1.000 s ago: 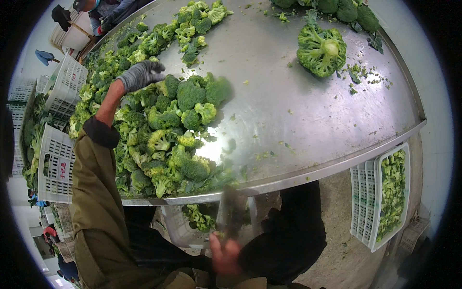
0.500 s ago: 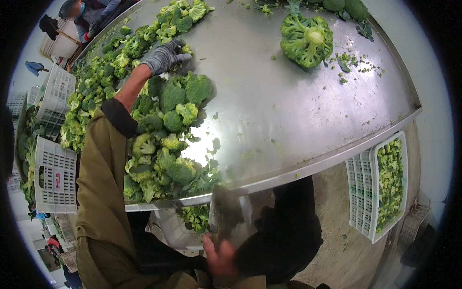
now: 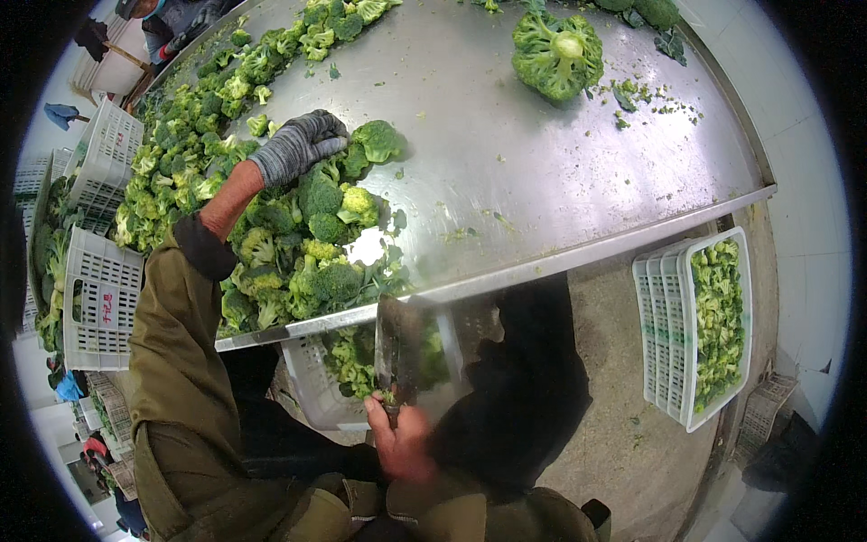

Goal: The person sits on the floor and uses a knife to cut broccoli florets from stalks, placing the cut pieces into a white crate. The person repeatedly picks up broccoli, cuts it, and deposits the florets into the crate.

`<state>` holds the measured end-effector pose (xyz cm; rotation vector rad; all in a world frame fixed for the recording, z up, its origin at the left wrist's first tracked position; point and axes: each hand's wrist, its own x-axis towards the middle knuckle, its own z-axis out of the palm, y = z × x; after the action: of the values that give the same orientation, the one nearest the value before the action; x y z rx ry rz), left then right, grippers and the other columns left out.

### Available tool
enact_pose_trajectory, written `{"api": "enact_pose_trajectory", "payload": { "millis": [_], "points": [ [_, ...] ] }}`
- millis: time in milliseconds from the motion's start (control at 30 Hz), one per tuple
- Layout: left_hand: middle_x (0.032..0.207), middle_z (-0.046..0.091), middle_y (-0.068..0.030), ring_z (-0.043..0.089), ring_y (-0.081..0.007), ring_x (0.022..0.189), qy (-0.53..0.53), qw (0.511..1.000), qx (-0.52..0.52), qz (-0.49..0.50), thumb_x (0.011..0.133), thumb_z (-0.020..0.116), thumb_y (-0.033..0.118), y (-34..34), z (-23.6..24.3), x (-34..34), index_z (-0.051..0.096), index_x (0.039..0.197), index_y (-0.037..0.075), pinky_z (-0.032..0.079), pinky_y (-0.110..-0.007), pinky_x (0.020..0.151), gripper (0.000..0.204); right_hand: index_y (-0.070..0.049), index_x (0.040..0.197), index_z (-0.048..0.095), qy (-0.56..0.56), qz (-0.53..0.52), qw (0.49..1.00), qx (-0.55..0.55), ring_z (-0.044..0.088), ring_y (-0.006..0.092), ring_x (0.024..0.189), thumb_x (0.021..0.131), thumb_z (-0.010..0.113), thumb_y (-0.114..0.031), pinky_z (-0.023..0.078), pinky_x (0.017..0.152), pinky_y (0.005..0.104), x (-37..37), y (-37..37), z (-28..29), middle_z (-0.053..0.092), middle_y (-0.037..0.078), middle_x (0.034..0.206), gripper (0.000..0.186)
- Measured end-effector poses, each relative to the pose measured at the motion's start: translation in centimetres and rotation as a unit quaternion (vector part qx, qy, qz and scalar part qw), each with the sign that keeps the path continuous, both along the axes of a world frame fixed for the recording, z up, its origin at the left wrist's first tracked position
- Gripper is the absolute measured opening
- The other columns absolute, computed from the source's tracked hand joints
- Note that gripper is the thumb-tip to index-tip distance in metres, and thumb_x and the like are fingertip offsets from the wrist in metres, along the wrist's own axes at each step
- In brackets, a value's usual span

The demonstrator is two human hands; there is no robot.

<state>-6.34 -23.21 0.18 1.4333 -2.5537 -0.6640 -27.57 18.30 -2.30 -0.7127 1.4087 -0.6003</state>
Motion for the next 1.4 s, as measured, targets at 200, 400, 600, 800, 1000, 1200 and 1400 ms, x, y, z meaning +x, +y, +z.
{"api": "enact_pose_trajectory", "payload": {
  "millis": [200, 400, 600, 800, 1000, 1200, 1400],
  "points": [
    [0.117, 0.067, -0.0152, 0.066, -0.0332, 0.107, -0.066, 0.994, -0.079, -0.036, 0.094, 0.068, 0.032, 0.9, 2.6, -3.0, 0.061, 0.126, 0.005, 0.052, -0.04, 0.095, 0.043, -0.013, 0.124, 0.069, 0.03, -0.05, 0.981, -0.183, 0.048, 0.0295, 0.062, 0.078, 0.065, -0.002, 0.037, 0.051, 0.0411, -0.4, 0.4, 0.6, 0.047, 0.014, 0.075, 0.047],
    [0.119, 0.065, -0.0181, 0.064, -0.035, 0.109, -0.063, 0.994, -0.073, -0.06, 0.088, 0.073, 0.031, 2.5, 2.5, -7.6, 0.058, 0.134, 0.007, 0.05, -0.041, 0.097, 0.054, -0.011, 0.12, 0.071, 0.111, -0.09, 0.917, -0.373, 0.048, 0.0283, 0.059, 0.079, 0.067, -0.001, 0.036, 0.051, 0.0417, 0.5, 0.4, -0.6, 0.045, 0.011, 0.069, 0.042],
    [0.115, 0.065, -0.0171, 0.063, -0.0369, 0.108, -0.031, 0.98, -0.112, -0.16, 0.081, 0.076, 0.021, 4.9, 2.3, -6.9, 0.062, 0.127, 0.006, 0.045, -0.045, 0.101, 0.05, -0.007, 0.116, 0.072, 0.157, -0.05, 0.897, -0.409, 0.054, 0.0274, 0.064, 0.087, 0.07, -0.005, 0.037, 0.052, 0.041, 0.2, 0.6, -1.1, 0.054, 0.012, 0.074, 0.03],
    [0.115, 0.07, -0.0079, 0.065, -0.0161, 0.104, 0.314, 0.942, 0.069, 0.092, 0.088, 0.077, 0.022, 7.4, 4.5, -5.4, 0.062, 0.129, 0.006, 0.054, -0.031, 0.093, 0.045, 0.0, 0.101, 0.071, 0.089, -0.123, 0.937, -0.316, 0.056, 0.0334, 0.061, 0.091, 0.071, -0.016, 0.04, 0.054, 0.0468, 0.1, 0.1, 0.4, 0.056, 0.017, 0.07, 0.018],
    [0.113, 0.07, -0.0041, 0.065, -0.0109, 0.098, 0.56, 0.799, 0.106, 0.192, 0.093, 0.072, 0.018, 14.2, 6.4, -2.7, 0.062, 0.13, 0.003, 0.056, -0.029, 0.086, 0.04, 0.003, 0.095, 0.066, 0.129, -0.075, 0.919, -0.365, 0.052, 0.029, 0.066, 0.095, 0.067, -0.013, 0.04, 0.059, 0.0409, -0.6, 0.0, 1.2, 0.052, 0.017, 0.073, 0.017],
    [0.114, 0.067, -0.0063, 0.067, -0.0179, 0.1, 0.767, 0.54, 0.243, 0.246, 0.093, 0.069, 0.01, 23.8, 2.4, -1.8, 0.061, 0.118, 0.008, 0.059, -0.034, 0.086, 0.026, 0.003, 0.088, 0.063, 0.168, -0.068, 0.849, -0.496, 0.053, 0.0175, 0.063, 0.098, 0.066, -0.015, 0.043, 0.056, 0.0374, -0.4, -0.1, 3.2, 0.057, 0.009, 0.07, 0.021],
    [0.115, 0.067, -0.0074, 0.066, -0.0239, 0.104, 0.822, 0.414, 0.308, 0.24, 0.092, 0.071, 0.015, 34.7, -2.8, -1.6, 0.063, 0.122, 0.011, 0.057, -0.039, 0.09, 0.031, 0.004, 0.085, 0.065, 0.141, 0.011, 0.871, -0.47, 0.057, 0.0236, 0.057, 0.095, 0.067, -0.015, 0.042, 0.053, 0.0398, -0.1, 0.6, 6.0, 0.061, 0.014, 0.067, 0.021]
  ]
}}
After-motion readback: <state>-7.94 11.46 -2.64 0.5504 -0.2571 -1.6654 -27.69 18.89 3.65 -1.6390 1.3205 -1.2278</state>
